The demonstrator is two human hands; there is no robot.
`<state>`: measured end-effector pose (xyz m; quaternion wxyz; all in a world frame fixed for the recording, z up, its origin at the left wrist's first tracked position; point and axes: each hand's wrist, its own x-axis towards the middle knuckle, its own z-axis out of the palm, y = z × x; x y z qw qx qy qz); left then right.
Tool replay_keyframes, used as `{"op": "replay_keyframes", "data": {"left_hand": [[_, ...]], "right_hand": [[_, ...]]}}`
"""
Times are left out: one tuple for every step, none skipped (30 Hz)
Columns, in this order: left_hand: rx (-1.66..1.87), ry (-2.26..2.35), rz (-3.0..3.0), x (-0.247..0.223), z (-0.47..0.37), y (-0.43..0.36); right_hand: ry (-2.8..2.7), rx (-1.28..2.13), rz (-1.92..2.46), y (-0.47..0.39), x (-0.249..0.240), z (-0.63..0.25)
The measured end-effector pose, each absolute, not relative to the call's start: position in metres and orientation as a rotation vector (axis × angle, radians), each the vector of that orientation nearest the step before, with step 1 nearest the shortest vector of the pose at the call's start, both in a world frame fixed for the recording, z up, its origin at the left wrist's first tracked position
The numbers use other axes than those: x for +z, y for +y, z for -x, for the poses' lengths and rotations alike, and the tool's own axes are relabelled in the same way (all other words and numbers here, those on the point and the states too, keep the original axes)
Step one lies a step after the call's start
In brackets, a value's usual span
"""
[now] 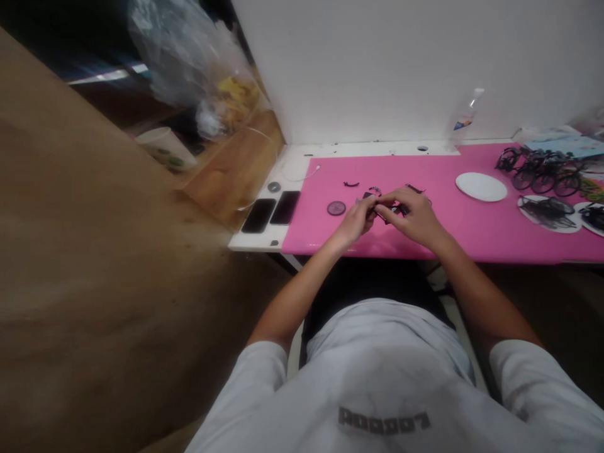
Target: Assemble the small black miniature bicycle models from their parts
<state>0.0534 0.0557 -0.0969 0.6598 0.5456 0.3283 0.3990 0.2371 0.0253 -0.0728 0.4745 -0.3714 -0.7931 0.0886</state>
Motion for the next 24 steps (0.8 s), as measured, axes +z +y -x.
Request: {"op": "replay_keyframes", "data": {"left_hand": [[0.959, 0.757, -1.280, -0.098, -0.054, 0.053], [1.010, 0.777, -1.321, -0.099, -0.055, 0.051], [1.052, 0.801, -1.352, -0.099, -0.055, 0.049], [1.087, 0.827, -1.369, -0.099, -0.056, 0.046], [1.116, 0.848, -1.370, -0.098, -0.056, 0.044], [1.141, 0.859, -1.359, -0.097, -0.056, 0.043], [1.159, 0.858, -1.340, -0.096, -0.056, 0.042], [1.170, 0.847, -1.317, -0.095, -0.056, 0.041], [1.173, 0.830, -1.293, -0.093, -0.056, 0.041], [1.171, 0.813, -1.267, -0.092, -0.056, 0.041], [1.163, 0.795, -1.240, -0.090, -0.056, 0.041], [1.152, 0.780, -1.214, -0.089, -0.056, 0.040], [1.138, 0.767, -1.189, -0.087, -0.056, 0.040], [1.125, 0.758, -1.166, -0.086, -0.057, 0.040], [1.116, 0.751, -1.144, -0.085, -0.056, 0.039], [1.111, 0.749, -1.124, -0.084, -0.056, 0.038], [1.111, 0.750, -1.105, -0.082, -0.056, 0.037], [1.114, 0.755, -1.086, -0.081, -0.057, 0.036], [1.121, 0.759, -1.066, -0.080, -0.057, 0.035], [1.128, 0.764, -1.047, -0.079, -0.057, 0.034], [1.134, 0.767, -1.028, -0.078, -0.057, 0.034], [1.137, 0.769, -1.010, -0.078, -0.058, 0.033], [1.138, 0.771, -0.991, -0.077, -0.058, 0.033], [1.138, 0.772, -0.973, -0.077, -0.059, 0.033]], "right_hand": [[-1.937, 0.210, 0.902, 0.025, -0.072, -0.237], [-1.933, 0.211, 0.898, 0.025, -0.072, -0.237], [-1.925, 0.215, 0.892, 0.025, -0.072, -0.237], [-1.916, 0.224, 0.889, 0.025, -0.071, -0.237], [-1.905, 0.235, 0.888, 0.025, -0.071, -0.237], [-1.892, 0.248, 0.891, 0.024, -0.071, -0.237], [-1.877, 0.265, 0.897, 0.023, -0.071, -0.237], [-1.861, 0.285, 0.907, 0.023, -0.071, -0.236], [-1.843, 0.310, 0.923, 0.022, -0.071, -0.236], [-1.823, 0.337, 0.939, 0.021, -0.070, -0.235], [-1.802, 0.361, 0.950, 0.020, -0.070, -0.235], [-1.782, 0.383, 0.957, 0.020, -0.070, -0.234], [-1.765, 0.401, 0.959, 0.019, -0.070, -0.233], [-1.752, 0.417, 0.953, 0.019, -0.070, -0.232], [-1.742, 0.434, 0.942, 0.019, -0.071, -0.232], [-1.733, 0.450, 0.931, 0.020, -0.072, -0.231], [-1.725, 0.465, 0.922, 0.020, -0.073, -0.230], [-1.716, 0.478, 0.916, 0.021, -0.075, -0.230], [-1.707, 0.487, 0.913, 0.023, -0.077, -0.229], [-1.698, 0.490, 0.911, 0.024, -0.080, -0.229], [-1.688, 0.490, 0.907, 0.026, -0.083, -0.228], [-1.677, 0.491, 0.902, 0.027, -0.086, -0.227], [-1.665, 0.494, 0.896, 0.029, -0.089, -0.227], [-1.652, 0.497, 0.891, 0.030, -0.091, -0.226]]}}
